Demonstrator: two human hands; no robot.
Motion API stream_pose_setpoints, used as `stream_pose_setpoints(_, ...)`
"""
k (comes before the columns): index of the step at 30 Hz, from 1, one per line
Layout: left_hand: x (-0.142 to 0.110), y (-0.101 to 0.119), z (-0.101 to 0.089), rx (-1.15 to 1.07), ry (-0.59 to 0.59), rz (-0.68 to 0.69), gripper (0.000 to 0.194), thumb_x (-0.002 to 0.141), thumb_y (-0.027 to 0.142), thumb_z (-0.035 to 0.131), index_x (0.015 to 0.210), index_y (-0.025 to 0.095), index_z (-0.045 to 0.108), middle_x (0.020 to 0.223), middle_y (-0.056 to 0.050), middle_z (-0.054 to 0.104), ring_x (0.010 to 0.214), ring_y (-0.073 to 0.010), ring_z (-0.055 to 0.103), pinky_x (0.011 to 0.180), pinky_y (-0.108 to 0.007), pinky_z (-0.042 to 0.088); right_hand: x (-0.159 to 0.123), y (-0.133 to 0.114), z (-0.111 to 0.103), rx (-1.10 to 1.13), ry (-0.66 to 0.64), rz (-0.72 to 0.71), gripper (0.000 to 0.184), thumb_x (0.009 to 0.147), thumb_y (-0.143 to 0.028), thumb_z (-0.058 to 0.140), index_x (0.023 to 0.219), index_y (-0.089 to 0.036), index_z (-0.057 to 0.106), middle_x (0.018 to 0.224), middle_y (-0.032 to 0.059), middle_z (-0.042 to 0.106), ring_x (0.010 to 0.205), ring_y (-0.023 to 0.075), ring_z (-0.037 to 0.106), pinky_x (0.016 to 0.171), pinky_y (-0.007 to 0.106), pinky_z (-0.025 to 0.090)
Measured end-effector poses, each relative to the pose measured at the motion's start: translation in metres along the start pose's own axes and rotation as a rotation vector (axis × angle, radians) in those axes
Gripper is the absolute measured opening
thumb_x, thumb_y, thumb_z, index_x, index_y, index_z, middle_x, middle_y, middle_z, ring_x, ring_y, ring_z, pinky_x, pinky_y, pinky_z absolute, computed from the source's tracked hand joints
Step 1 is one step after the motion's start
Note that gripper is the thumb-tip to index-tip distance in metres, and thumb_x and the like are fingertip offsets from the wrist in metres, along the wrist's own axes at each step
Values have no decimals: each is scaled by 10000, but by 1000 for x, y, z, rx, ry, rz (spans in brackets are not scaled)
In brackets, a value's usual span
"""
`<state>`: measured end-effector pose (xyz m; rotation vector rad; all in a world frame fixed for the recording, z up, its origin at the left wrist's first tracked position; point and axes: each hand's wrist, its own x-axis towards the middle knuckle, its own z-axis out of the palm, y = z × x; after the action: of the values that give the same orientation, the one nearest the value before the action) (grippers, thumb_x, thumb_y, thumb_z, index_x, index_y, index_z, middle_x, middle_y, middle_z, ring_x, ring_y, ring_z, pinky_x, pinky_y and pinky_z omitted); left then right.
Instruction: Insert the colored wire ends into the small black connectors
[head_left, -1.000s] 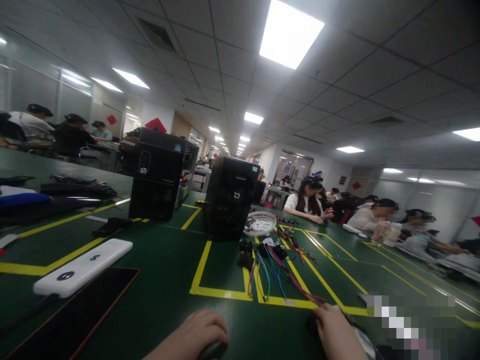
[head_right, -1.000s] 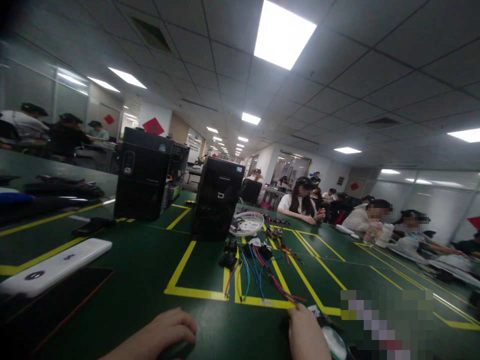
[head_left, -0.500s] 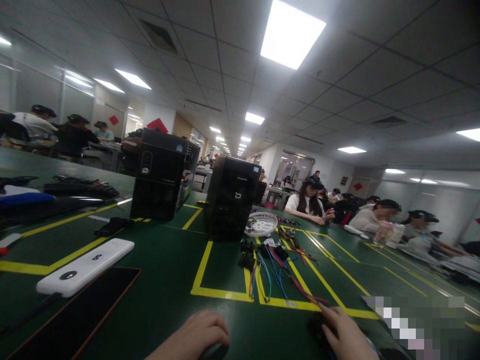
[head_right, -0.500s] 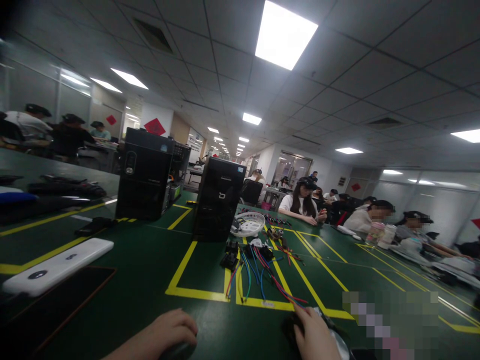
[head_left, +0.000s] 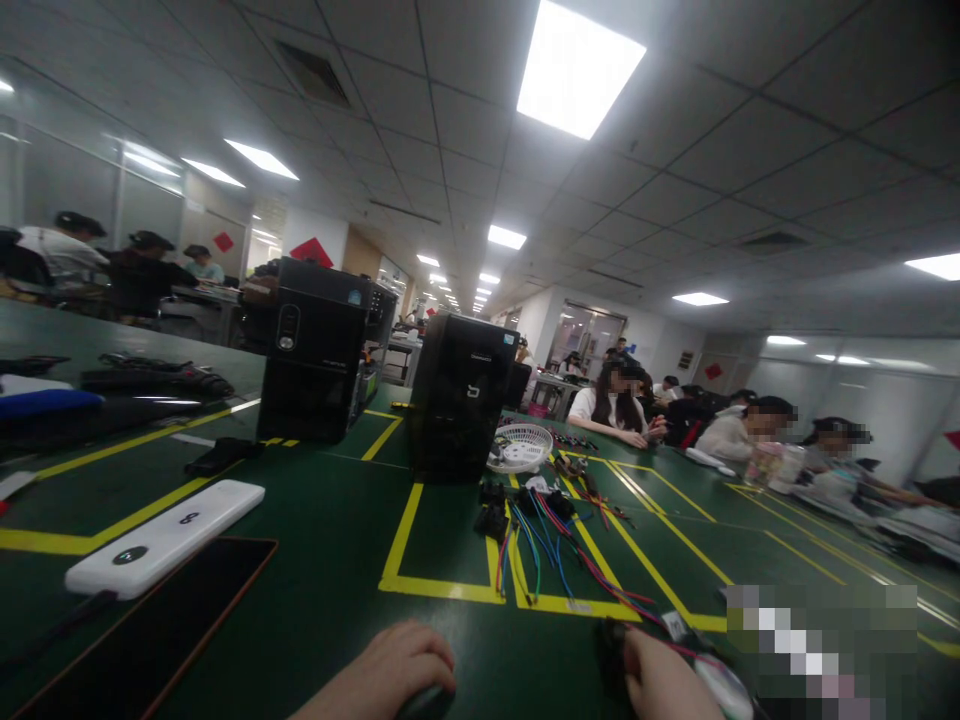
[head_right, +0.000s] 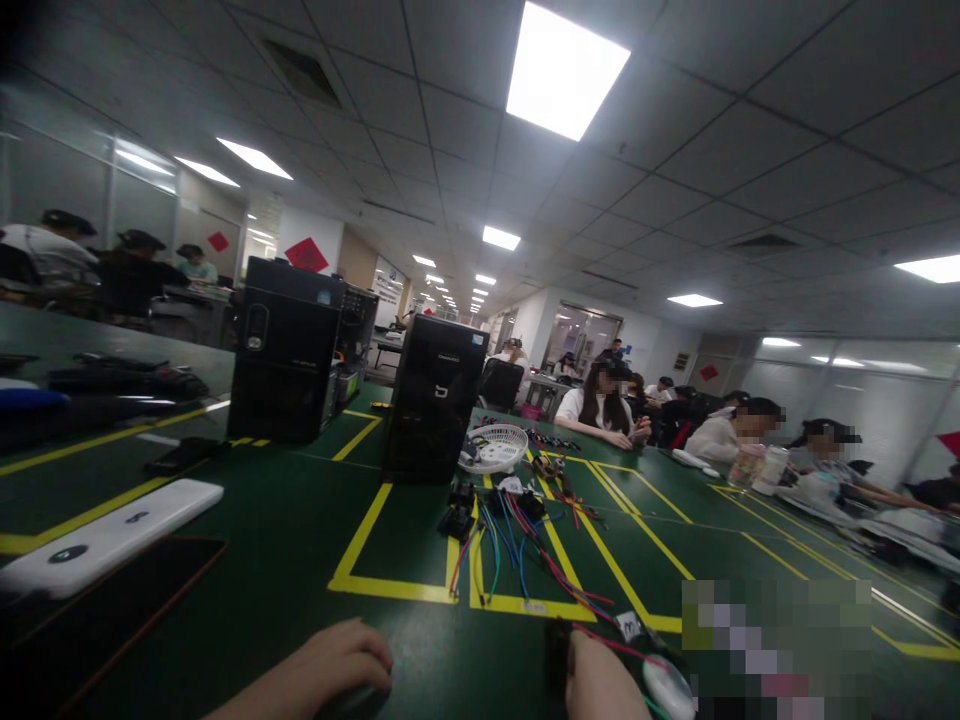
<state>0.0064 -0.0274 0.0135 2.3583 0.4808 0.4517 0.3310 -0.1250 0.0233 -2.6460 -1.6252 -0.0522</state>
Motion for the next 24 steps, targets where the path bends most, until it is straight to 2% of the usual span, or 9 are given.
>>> stream_pose_setpoints(3, 1, 3, -2, 0, -5, 6, 265, 864, 207, 635, 1112, 297, 612, 1202, -16, 583, 1110, -239, 509, 991, -335, 350, 0, 0, 0, -9, 24, -15, 308, 728, 37, 443, 824, -171, 648, 872, 95, 717, 854, 190, 675, 712, 242, 438)
stream_pose_setpoints(6, 1, 4, -2, 1, -4, 4, 240, 868, 207, 635, 1094, 286, 618, 1196, -21, 585, 1105, -236, 515, 988, -335, 354, 2, 11, 7, 48, -9, -53, 281, 664, 41, 523, 811, -175, 624, 835, 59, 712, 781, 169, 663, 661, 224, 429)
stream_pose_setpoints(10, 2, 1, -1, 15, 5, -1, 255, 849, 212, 655, 1089, 290, 617, 1191, -15, 593, 1098, -240, 520, 979, -340, 365, 5, 22, 14, 90, 4, -69, 280, 640, 50, 512, 776, -178, 601, 747, 33, 703, 692, 163, 646, 612, 230, 405)
stream_pose_setpoints(14, 1, 2, -1, 37, 15, 15, 253, 852, 209, 643, 1090, 292, 619, 1178, -14, 596, 1083, -237, 529, 969, -337, 373, 2, 9, 10, 86, -39, -72, 189, 686, -14, 529, 723, -179, 613, 817, 79, 706, 777, 202, 655, 675, 261, 425)
stream_pose_setpoints(18, 1, 2, -1, 35, 11, 5, 239, 854, 217, 641, 1078, 298, 618, 1181, -11, 601, 1094, -240, 529, 979, -346, 367, -1, -2, 6, 117, -25, -119, 199, 736, -30, 462, 707, -195, 568, 837, 88, 693, 786, 187, 641, 702, 251, 429)
stream_pose_setpoints(22, 7, -7, 2, 41, -22, 13, 265, 828, 240, 657, 1082, 305, 616, 1190, -13, 604, 1095, -260, 530, 966, -371, 381, 9, 21, -1, 419, 69, -150, 144, 853, -226, 348, 776, -243, 469, 774, 56, 679, 720, 186, 640, 680, 269, 452)
stream_pose_setpoints(24, 8, -10, 3, 57, -56, 15, 267, 806, 260, 672, 1066, 296, 622, 1185, -25, 606, 1083, -270, 535, 950, -390, 392, 14, 37, -7, 502, 150, -89, 199, 871, -377, 296, 799, -259, 440, 706, 38, 662, 669, 203, 636, 653, 295, 456)
